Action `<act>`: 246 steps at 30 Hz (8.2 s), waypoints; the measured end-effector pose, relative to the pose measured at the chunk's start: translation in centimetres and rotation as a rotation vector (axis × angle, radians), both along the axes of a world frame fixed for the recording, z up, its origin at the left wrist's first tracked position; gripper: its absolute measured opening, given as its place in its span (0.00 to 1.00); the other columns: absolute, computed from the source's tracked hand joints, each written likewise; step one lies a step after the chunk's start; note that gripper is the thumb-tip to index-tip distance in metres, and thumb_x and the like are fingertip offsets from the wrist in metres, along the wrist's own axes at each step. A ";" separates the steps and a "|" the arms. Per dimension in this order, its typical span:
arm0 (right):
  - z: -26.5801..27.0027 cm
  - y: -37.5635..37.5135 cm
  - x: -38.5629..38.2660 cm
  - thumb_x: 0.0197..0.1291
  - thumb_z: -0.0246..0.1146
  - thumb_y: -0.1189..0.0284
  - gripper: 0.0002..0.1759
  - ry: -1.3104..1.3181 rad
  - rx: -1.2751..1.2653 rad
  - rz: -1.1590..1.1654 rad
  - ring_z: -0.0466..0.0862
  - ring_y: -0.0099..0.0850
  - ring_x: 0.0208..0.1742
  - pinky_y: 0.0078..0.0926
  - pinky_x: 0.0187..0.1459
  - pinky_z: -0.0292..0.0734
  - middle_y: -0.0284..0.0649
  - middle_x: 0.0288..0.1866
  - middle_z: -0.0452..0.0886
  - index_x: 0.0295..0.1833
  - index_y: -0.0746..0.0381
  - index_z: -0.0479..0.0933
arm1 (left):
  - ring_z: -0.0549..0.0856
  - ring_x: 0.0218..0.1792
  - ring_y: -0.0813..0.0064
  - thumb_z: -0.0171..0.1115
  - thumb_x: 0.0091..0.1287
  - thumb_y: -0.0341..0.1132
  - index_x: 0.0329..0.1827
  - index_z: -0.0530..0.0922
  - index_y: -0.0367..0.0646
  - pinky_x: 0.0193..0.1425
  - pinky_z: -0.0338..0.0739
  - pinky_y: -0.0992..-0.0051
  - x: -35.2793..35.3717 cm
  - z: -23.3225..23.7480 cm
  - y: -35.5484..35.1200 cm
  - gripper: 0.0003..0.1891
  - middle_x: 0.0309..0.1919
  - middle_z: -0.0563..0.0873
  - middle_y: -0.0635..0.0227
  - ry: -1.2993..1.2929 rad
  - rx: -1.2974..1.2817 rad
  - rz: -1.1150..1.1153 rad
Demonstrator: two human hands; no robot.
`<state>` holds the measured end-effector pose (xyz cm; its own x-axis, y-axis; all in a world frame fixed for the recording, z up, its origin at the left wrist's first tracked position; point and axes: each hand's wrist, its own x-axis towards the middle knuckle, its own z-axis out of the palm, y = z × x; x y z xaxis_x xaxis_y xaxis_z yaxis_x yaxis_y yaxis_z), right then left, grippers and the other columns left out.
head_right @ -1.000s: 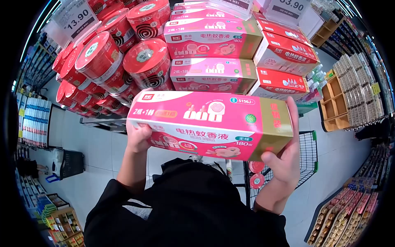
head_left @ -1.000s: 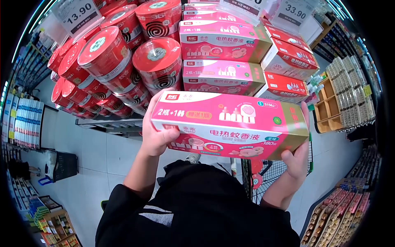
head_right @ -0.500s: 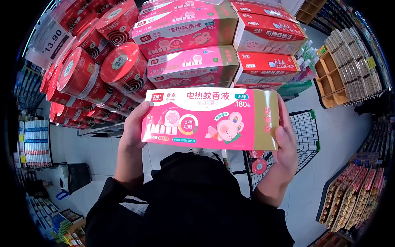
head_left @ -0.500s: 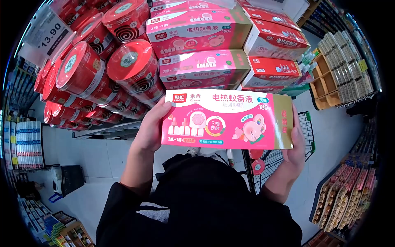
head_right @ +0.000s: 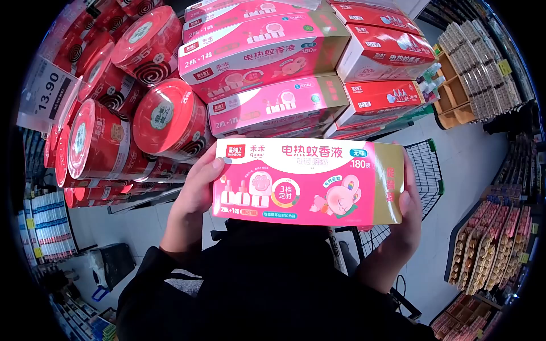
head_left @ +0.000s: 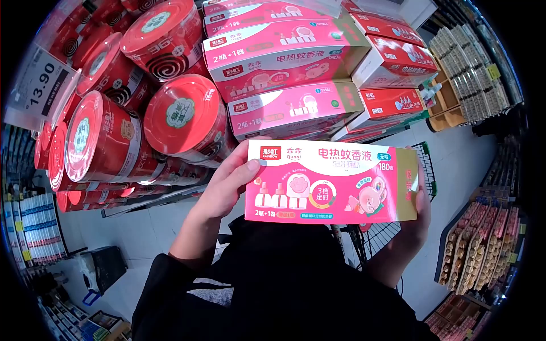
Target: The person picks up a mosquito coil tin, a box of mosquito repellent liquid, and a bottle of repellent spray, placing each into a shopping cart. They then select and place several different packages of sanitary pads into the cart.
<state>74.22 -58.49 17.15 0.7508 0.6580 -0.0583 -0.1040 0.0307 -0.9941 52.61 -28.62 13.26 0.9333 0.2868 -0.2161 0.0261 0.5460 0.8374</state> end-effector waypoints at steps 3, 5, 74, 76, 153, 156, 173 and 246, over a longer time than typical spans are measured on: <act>0.0 0.3 -0.2 0.61 0.66 0.43 0.61 -0.020 -0.006 -0.037 0.71 0.40 0.79 0.39 0.77 0.65 0.55 0.79 0.66 0.84 0.74 0.48 | 0.80 0.67 0.73 0.59 0.78 0.45 0.79 0.62 0.37 0.72 0.73 0.67 -0.3 -0.4 0.7 0.32 0.67 0.79 0.60 -0.021 0.035 -0.035; 0.0 0.4 0.1 0.56 0.70 0.45 0.63 -0.060 -0.034 -0.009 0.73 0.40 0.77 0.40 0.77 0.65 0.54 0.77 0.68 0.84 0.72 0.48 | 0.76 0.71 0.69 0.64 0.75 0.38 0.82 0.59 0.38 0.74 0.71 0.65 -0.6 0.0 0.8 0.36 0.71 0.75 0.58 -0.061 0.065 -0.050; -2.6 -6.6 6.4 0.63 0.72 0.47 0.58 -0.041 -0.302 0.911 0.81 0.42 0.68 0.36 0.68 0.77 0.56 0.73 0.75 0.84 0.71 0.52 | 0.84 0.64 0.44 0.75 0.58 0.24 0.50 0.77 0.49 0.72 0.79 0.42 7.6 -2.6 -6.8 0.20 0.55 0.85 0.66 -1.043 1.264 -0.172; -3.4 -6.5 6.1 0.58 0.76 0.50 0.61 0.279 -0.272 1.062 0.86 0.36 0.62 0.35 0.62 0.84 0.50 0.68 0.81 0.85 0.67 0.49 | 0.83 0.65 0.43 0.75 0.60 0.26 0.50 0.75 0.49 0.69 0.82 0.44 9.2 -3.0 -7.9 0.20 0.56 0.85 0.63 -1.092 1.273 -0.222; -28.9 -12.9 4.8 0.59 0.72 0.67 0.52 -0.324 -0.694 0.043 0.77 0.54 0.72 0.42 0.72 0.70 0.60 0.72 0.75 0.84 0.66 0.53 | 0.87 0.43 0.60 0.65 0.69 0.55 0.38 0.88 0.50 0.57 0.77 0.61 12.9 -21.0 -16.5 0.18 0.32 0.89 0.66 -0.318 1.551 -0.973; -25.7 -12.1 4.1 0.60 0.72 0.68 0.51 -0.293 -0.666 0.077 0.82 0.50 0.66 0.40 0.68 0.74 0.56 0.66 0.80 0.84 0.67 0.54 | 0.87 0.46 0.59 0.67 0.67 0.54 0.39 0.89 0.49 0.61 0.75 0.60 13.9 -21.0 -16.5 0.17 0.35 0.90 0.66 -0.365 1.489 -0.949; -20.7 -12.7 4.9 0.68 0.68 0.52 0.48 -0.497 -0.877 0.572 0.84 0.58 0.61 0.48 0.61 0.80 0.62 0.62 0.82 0.80 0.70 0.57 | 0.86 0.53 0.54 0.68 0.70 0.36 0.52 0.85 0.44 0.56 0.82 0.57 16.3 -14.0 -19.7 0.11 0.48 0.88 0.61 -0.397 1.143 -0.517; 2.1 -1.5 14.5 0.55 0.73 0.66 0.41 -1.326 0.058 0.213 0.80 0.51 0.66 0.44 0.67 0.78 0.52 0.70 0.77 0.73 0.59 0.65 | 0.76 0.74 0.61 0.77 0.65 0.32 0.81 0.63 0.36 0.78 0.69 0.58 17.6 -4.3 -12.5 0.43 0.74 0.76 0.52 -0.496 0.738 0.116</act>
<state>88.70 -59.99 19.21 0.1023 0.7449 0.6593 0.9212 0.1792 -0.3454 70.18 -41.15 8.99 0.8269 0.2915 0.4810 -0.4540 -0.1588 0.8767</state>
